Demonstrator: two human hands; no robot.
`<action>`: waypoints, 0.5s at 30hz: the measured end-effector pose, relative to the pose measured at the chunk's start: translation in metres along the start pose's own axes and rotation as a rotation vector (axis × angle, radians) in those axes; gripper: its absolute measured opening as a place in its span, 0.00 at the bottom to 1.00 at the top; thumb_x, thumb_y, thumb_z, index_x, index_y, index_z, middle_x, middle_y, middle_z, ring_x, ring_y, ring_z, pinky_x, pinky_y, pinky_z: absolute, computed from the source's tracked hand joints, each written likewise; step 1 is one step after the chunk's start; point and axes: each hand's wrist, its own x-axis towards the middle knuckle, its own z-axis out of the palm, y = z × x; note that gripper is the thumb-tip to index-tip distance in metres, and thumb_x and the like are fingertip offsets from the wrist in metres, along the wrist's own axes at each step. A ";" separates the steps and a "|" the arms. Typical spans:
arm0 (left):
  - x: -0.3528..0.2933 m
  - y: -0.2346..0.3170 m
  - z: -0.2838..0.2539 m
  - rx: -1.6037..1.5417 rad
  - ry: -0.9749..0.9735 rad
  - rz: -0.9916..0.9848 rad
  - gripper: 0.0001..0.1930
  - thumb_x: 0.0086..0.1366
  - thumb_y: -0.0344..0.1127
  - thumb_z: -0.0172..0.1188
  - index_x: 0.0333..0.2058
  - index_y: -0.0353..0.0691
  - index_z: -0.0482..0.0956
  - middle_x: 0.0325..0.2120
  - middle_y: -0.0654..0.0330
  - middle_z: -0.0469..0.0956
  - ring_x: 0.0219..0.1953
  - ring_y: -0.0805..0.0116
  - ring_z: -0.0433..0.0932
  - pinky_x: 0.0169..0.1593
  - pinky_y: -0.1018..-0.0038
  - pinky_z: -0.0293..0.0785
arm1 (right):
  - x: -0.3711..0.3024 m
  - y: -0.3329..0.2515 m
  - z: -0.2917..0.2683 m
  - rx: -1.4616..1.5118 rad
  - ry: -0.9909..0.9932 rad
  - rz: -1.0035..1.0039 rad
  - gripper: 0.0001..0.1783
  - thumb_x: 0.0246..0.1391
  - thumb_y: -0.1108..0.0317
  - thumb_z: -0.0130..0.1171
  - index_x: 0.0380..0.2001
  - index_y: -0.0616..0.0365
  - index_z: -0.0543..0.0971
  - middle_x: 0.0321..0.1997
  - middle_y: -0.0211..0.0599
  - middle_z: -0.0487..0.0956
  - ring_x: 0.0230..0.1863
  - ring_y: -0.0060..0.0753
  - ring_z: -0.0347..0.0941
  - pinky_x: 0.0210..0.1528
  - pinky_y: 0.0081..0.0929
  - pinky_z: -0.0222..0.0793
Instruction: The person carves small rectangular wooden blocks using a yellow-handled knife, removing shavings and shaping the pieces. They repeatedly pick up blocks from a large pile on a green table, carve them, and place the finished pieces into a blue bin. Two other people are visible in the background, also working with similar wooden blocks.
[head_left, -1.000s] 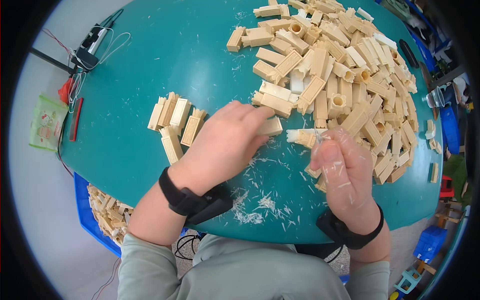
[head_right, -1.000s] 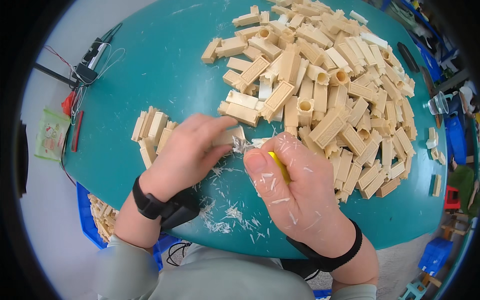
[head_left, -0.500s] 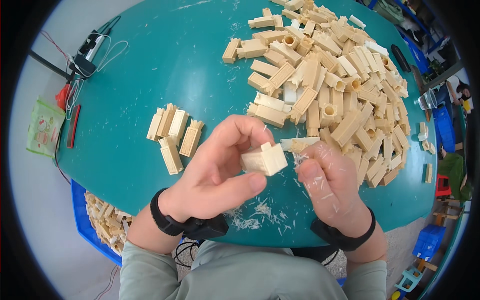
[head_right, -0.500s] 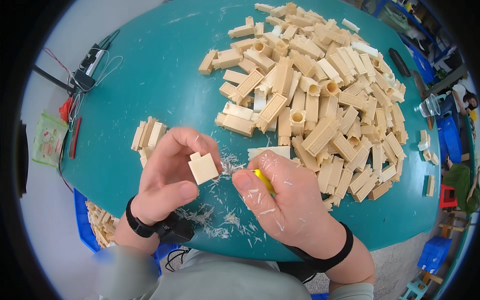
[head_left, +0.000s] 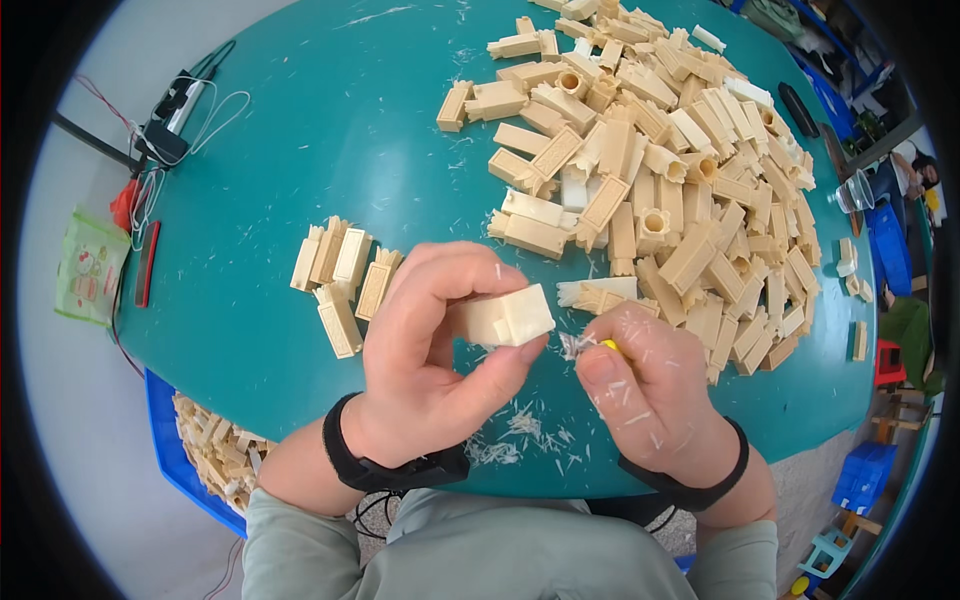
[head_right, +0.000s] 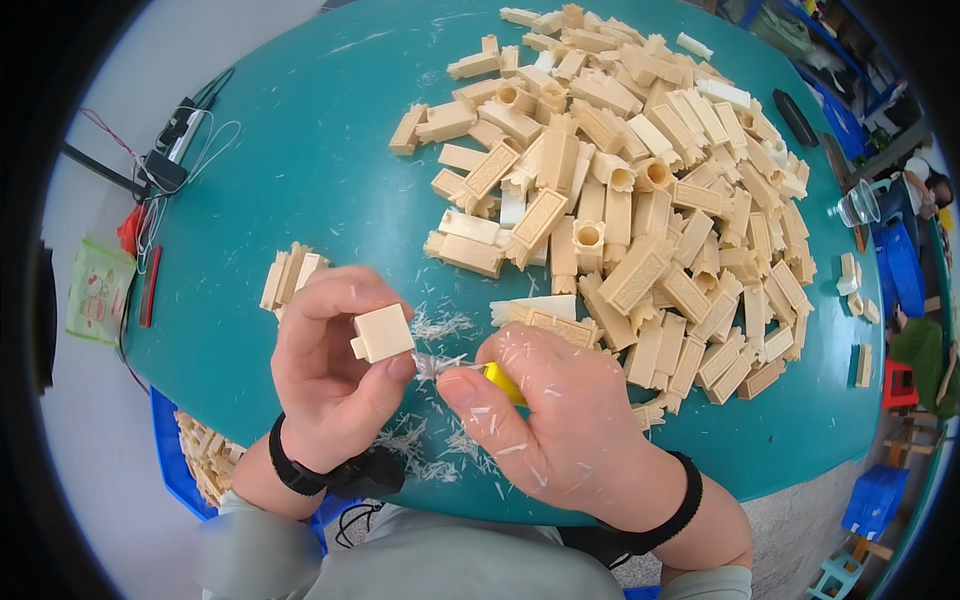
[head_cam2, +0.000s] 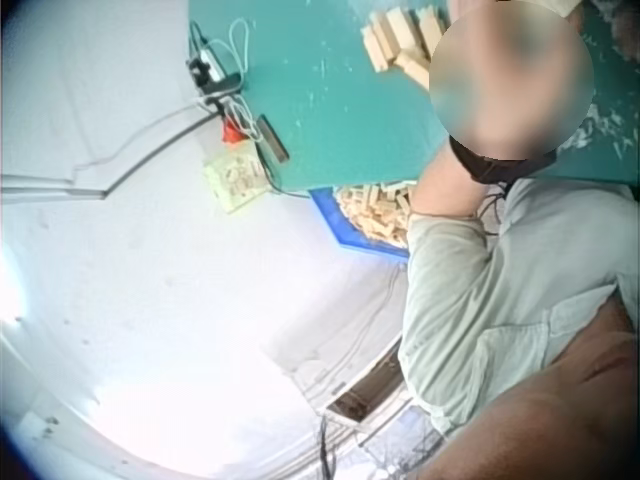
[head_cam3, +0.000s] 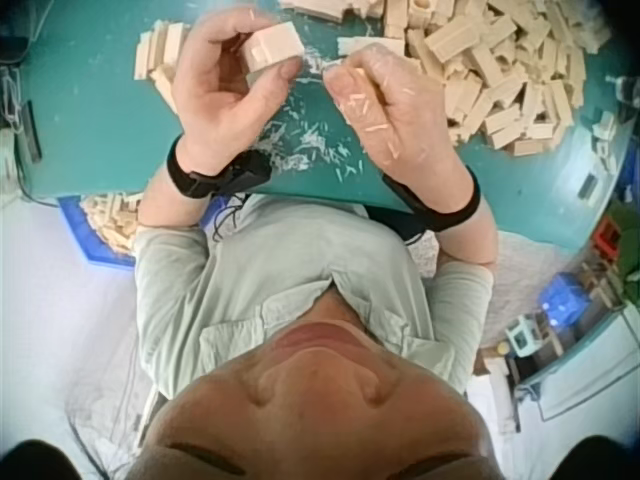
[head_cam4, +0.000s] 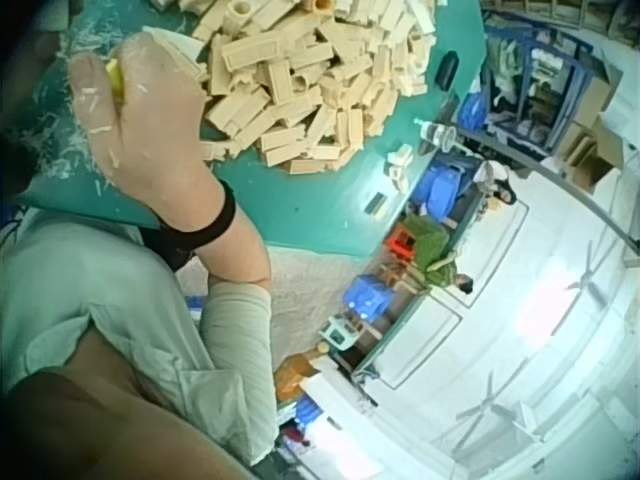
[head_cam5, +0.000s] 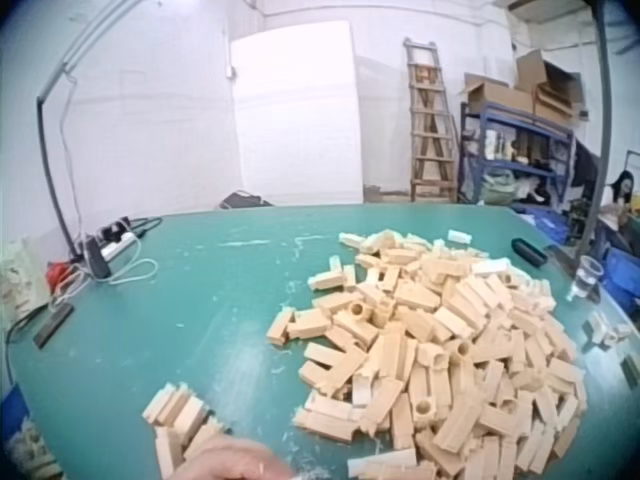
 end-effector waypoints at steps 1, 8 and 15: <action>0.000 -0.001 0.001 -0.019 0.005 0.015 0.20 0.46 0.19 0.61 0.40 0.33 0.68 0.37 0.56 0.67 0.39 0.69 0.69 0.41 0.76 0.68 | 0.000 0.000 0.001 -0.002 0.003 -0.007 0.15 0.51 0.60 0.56 0.23 0.62 0.72 0.17 0.41 0.68 0.17 0.41 0.66 0.19 0.31 0.60; -0.001 -0.001 0.001 -0.028 0.009 0.081 0.23 0.44 0.17 0.62 0.39 0.35 0.64 0.37 0.55 0.66 0.38 0.68 0.70 0.40 0.76 0.68 | -0.001 0.003 0.002 -0.037 0.011 -0.029 0.15 0.51 0.60 0.57 0.22 0.61 0.71 0.17 0.41 0.68 0.16 0.42 0.66 0.18 0.31 0.60; -0.002 0.000 0.001 0.025 0.008 0.093 0.22 0.44 0.18 0.63 0.39 0.35 0.65 0.36 0.54 0.66 0.38 0.68 0.70 0.40 0.76 0.69 | 0.000 0.002 0.003 -0.062 0.017 -0.060 0.14 0.50 0.61 0.58 0.22 0.61 0.70 0.16 0.41 0.68 0.16 0.42 0.66 0.17 0.31 0.59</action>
